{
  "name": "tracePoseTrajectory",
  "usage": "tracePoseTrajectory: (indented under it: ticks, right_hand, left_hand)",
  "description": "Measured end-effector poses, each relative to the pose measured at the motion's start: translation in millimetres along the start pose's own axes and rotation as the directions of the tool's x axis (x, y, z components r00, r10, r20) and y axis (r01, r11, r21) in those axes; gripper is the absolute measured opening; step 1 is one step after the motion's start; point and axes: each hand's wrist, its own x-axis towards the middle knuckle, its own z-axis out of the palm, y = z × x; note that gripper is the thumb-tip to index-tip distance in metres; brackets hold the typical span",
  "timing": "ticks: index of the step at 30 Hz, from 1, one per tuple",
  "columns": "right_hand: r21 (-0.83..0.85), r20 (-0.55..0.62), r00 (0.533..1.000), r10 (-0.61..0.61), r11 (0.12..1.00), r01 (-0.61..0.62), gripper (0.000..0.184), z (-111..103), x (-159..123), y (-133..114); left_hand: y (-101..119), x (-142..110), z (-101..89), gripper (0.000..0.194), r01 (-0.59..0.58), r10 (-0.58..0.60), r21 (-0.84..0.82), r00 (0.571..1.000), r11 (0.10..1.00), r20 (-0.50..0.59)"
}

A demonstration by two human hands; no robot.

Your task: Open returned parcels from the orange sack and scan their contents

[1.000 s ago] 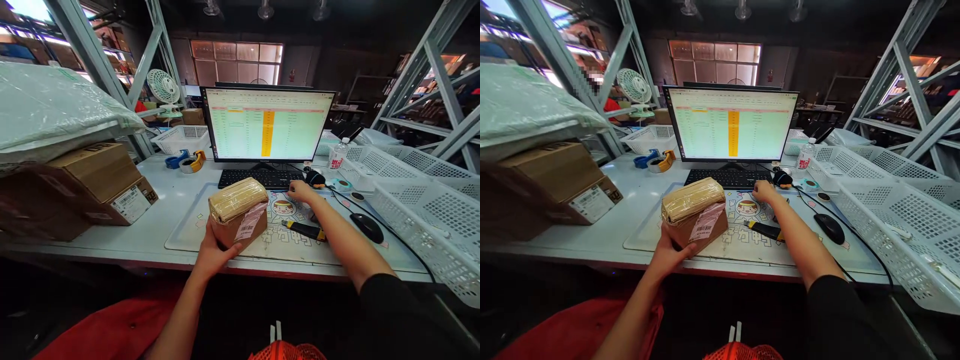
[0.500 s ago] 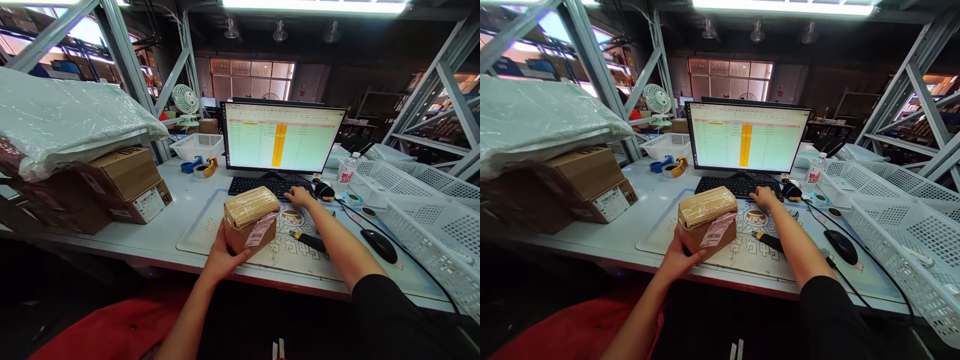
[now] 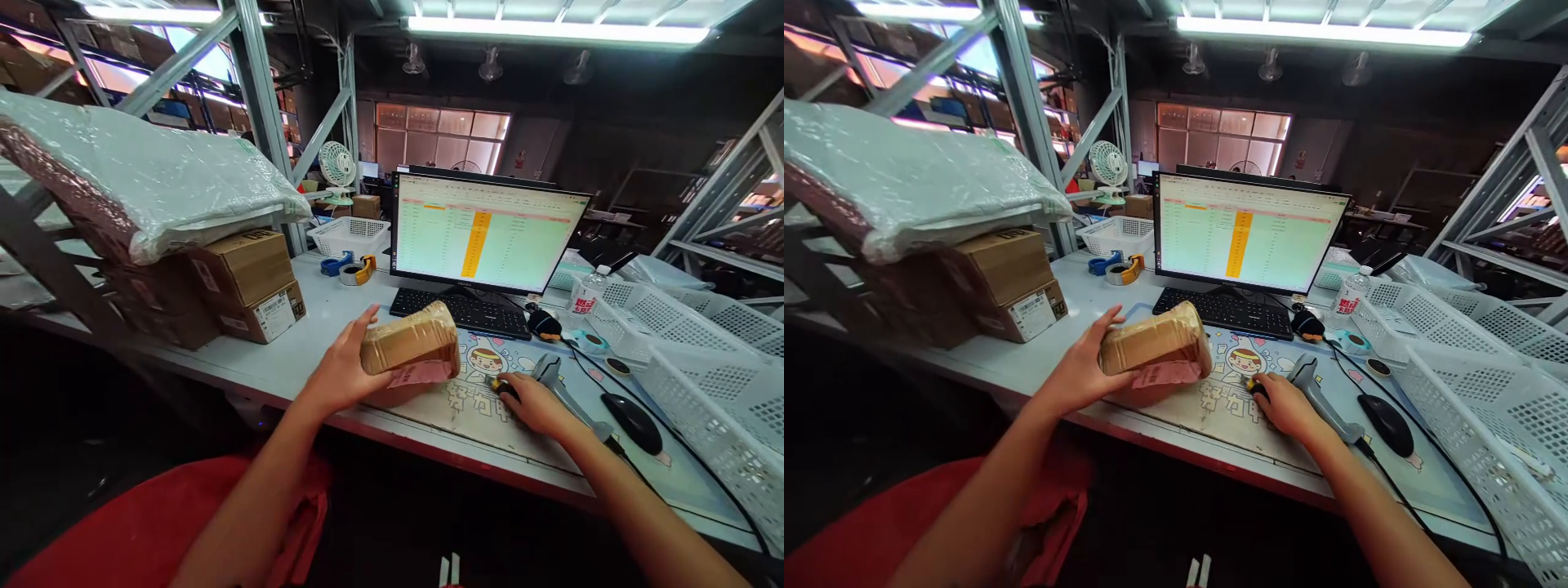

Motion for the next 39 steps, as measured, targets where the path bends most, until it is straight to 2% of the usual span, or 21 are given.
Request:
tracePoseTrajectory:
  ticks: [3,5,7,9,10,12,15,20,23,26,30,33,37,39]
  right_hand:
    - [0.2,-0.12,0.992,0.047,0.98,-0.022,0.04,-6,13,-8]
    - [0.422,-0.097,0.989,0.109,0.905,-0.059,0.039,-15,21,-20]
    - [0.667,-0.008,0.995,0.101,0.742,-0.07,0.038,-25,27,-37]
    - [0.833,0.047,0.998,0.028,0.551,-0.055,0.04,-36,29,-55]
    - [0.878,0.06,0.998,-0.008,0.477,-0.049,0.043,-41,29,-64]
    - [0.922,0.096,0.994,-0.049,0.381,-0.07,0.046,-49,30,-79]
    - [0.94,0.163,0.983,-0.09,0.315,-0.128,0.049,-55,29,-96]
    - [0.94,0.178,0.982,-0.068,0.305,-0.15,0.05,-55,12,-102]
    - [0.941,0.19,0.981,-0.046,0.294,-0.169,0.059,-57,-7,-100]
    - [0.928,0.229,0.971,-0.069,0.316,-0.196,0.067,-60,-27,-103]
    - [0.895,0.247,0.968,-0.053,0.395,-0.207,0.067,-65,-46,-110]
    - [0.854,0.26,0.963,-0.069,0.481,-0.197,0.065,-67,-57,-115]
    - [0.759,0.217,0.975,-0.051,0.637,-0.136,0.064,-70,-72,-122]
    - [0.733,0.224,0.974,-0.042,0.665,-0.141,0.066,-69,-80,-124]
  left_hand:
    - [13,6,-18.1,0.099,-0.095,0.092,0.053,0.994,0.994,0.064]
    - [7,2,-15.1,0.098,-0.089,0.09,-0.018,0.995,0.996,0.046]
    - [-8,-7,-5.3,0.106,-0.051,0.048,-0.195,0.999,0.979,-0.021]
    - [-27,-17,6.3,0.123,0.001,-0.021,-0.416,0.999,0.91,-0.043]
    - [-36,-21,11.6,0.131,0.032,-0.051,-0.505,0.998,0.863,-0.025]
    - [-50,-27,19.8,0.141,0.097,-0.088,-0.597,0.995,0.797,0.044]
    - [-59,-31,24.4,0.137,0.161,-0.111,-0.572,0.986,0.805,0.121]
    - [-58,-34,20.4,0.126,0.17,-0.081,-0.478,0.976,0.862,0.2]
    - [-54,-38,20.7,0.127,0.113,-0.028,-0.445,0.981,0.889,0.192]
    - [-52,-43,24.4,0.127,0.052,0.005,-0.401,0.99,0.914,0.14]
    - [-51,-54,31.8,0.119,-0.032,0.045,-0.304,0.998,0.952,0.036]
    - [-50,-64,38.6,0.113,-0.043,0.042,-0.234,0.999,0.971,-0.007]
    - [-53,-76,46.7,0.113,-0.036,0.025,-0.144,0.997,0.989,-0.08]
    - [-54,-79,49.0,0.112,-0.038,0.027,-0.107,0.994,0.994,-0.107]
